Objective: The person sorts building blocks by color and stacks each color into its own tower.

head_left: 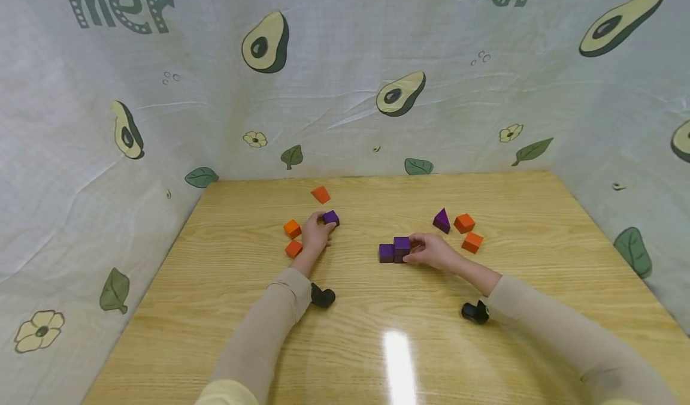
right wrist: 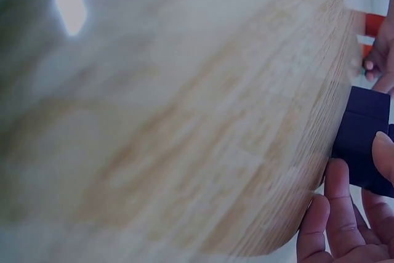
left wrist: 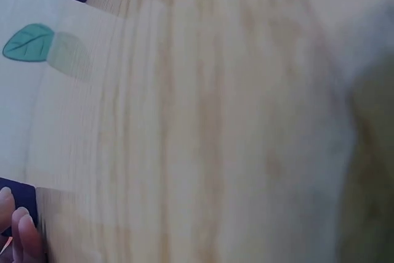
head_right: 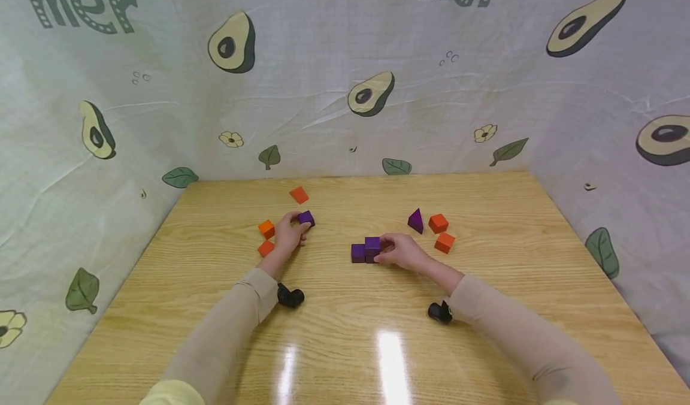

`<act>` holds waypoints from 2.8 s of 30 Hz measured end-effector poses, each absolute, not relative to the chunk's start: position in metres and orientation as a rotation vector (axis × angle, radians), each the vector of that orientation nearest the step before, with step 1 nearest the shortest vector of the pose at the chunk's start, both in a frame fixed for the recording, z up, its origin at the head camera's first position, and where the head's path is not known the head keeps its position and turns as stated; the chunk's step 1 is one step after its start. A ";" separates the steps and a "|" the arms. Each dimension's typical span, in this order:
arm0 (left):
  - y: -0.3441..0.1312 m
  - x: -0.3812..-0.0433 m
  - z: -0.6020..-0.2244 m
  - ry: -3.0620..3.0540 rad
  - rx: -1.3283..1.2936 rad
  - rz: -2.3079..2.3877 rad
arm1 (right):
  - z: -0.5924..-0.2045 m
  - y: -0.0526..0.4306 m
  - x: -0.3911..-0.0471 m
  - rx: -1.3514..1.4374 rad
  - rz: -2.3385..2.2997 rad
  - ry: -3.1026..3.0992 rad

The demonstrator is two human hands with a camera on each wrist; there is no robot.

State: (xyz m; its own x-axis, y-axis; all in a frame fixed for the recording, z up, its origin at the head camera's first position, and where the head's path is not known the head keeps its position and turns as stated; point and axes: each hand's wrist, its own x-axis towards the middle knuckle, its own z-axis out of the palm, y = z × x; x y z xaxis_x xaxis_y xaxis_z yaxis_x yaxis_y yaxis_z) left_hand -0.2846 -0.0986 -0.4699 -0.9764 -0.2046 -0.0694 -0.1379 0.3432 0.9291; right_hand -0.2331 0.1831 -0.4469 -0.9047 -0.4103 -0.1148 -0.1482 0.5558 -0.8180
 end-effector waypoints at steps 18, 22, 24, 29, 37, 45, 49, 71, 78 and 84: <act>-0.081 -0.267 -0.445 -2.590 0.027 -1.854 | -0.454 0.187 -0.236 -0.570 -1.360 2.444; -0.076 -0.262 -0.440 -2.623 -0.076 -1.855 | -0.450 0.184 -0.236 -0.486 -1.299 2.479; -0.073 -0.260 -0.438 -2.639 -0.106 -1.859 | -0.449 0.183 -0.236 -0.475 -1.289 2.487; -0.067 -0.252 -0.433 -2.697 -0.155 -1.841 | -0.447 0.182 -0.234 -0.463 -1.278 2.497; -0.057 -0.244 -0.435 -2.744 -0.224 -1.853 | -0.446 0.183 -0.233 -0.477 -1.288 2.490; -0.048 -0.237 -0.439 -2.777 -0.271 -1.868 | -0.448 0.183 -0.233 -0.485 -1.266 2.512; -0.044 -0.235 -0.441 -2.782 -0.303 -1.871 | -0.447 0.184 -0.233 -0.490 -1.272 2.513; -0.031 -0.230 -0.444 -2.832 -0.295 -1.866 | -0.446 0.184 -0.233 -0.496 -1.255 2.520; -0.030 -0.231 -0.445 -2.862 -0.291 -1.816 | -0.447 0.184 -0.234 -0.496 -1.258 2.519; -0.030 -0.231 -0.447 -2.892 -0.287 -1.789 | -0.447 0.184 -0.234 -0.491 -1.263 2.515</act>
State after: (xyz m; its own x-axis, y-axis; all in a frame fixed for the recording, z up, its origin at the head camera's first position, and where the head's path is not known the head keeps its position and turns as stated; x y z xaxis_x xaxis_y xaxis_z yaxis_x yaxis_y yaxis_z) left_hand -0.2315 -0.0303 -0.4468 -0.9495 0.2806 -0.1405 -0.0004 0.4467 0.8947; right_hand -0.2338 0.1835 -0.4468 -0.9018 -0.4206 -0.0988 -0.1720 0.5594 -0.8109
